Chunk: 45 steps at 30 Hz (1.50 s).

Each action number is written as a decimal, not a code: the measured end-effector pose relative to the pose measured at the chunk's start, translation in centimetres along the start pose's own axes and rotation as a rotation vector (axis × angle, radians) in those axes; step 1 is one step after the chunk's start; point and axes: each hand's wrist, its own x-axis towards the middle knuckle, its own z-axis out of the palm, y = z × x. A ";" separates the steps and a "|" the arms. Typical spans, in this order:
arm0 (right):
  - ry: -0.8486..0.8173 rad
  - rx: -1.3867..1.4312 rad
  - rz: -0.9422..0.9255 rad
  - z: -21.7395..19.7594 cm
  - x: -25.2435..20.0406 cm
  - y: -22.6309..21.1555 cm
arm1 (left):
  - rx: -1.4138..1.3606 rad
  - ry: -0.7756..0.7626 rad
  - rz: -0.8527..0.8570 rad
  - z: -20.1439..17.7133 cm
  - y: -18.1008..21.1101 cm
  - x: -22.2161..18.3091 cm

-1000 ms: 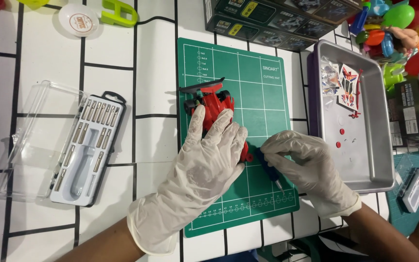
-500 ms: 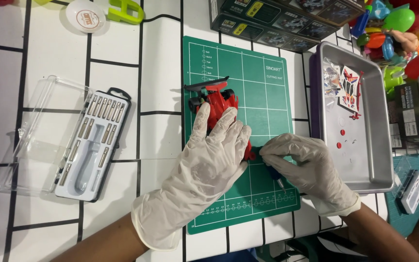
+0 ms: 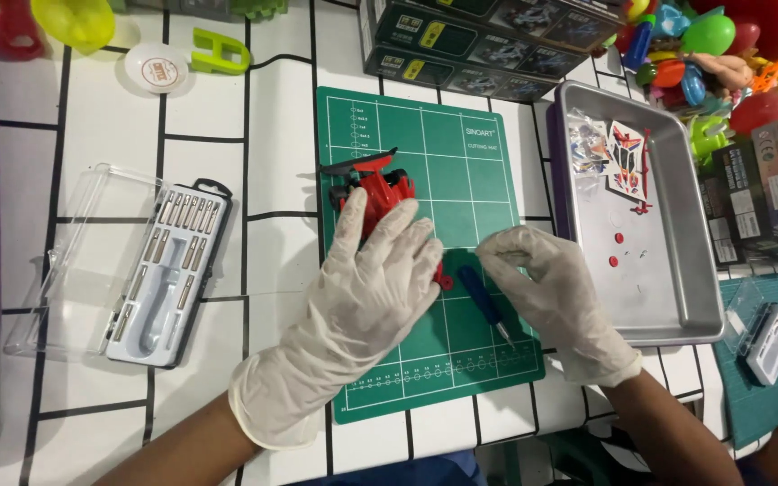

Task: Assembling a red Mini 4WD toy car by attaching body components and fastening them with a screwdriver.

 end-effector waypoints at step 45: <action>0.337 -0.441 -0.538 3.0 -13.8 -4.0 | -0.805 0.279 -0.202 -16.5 10.2 -1.6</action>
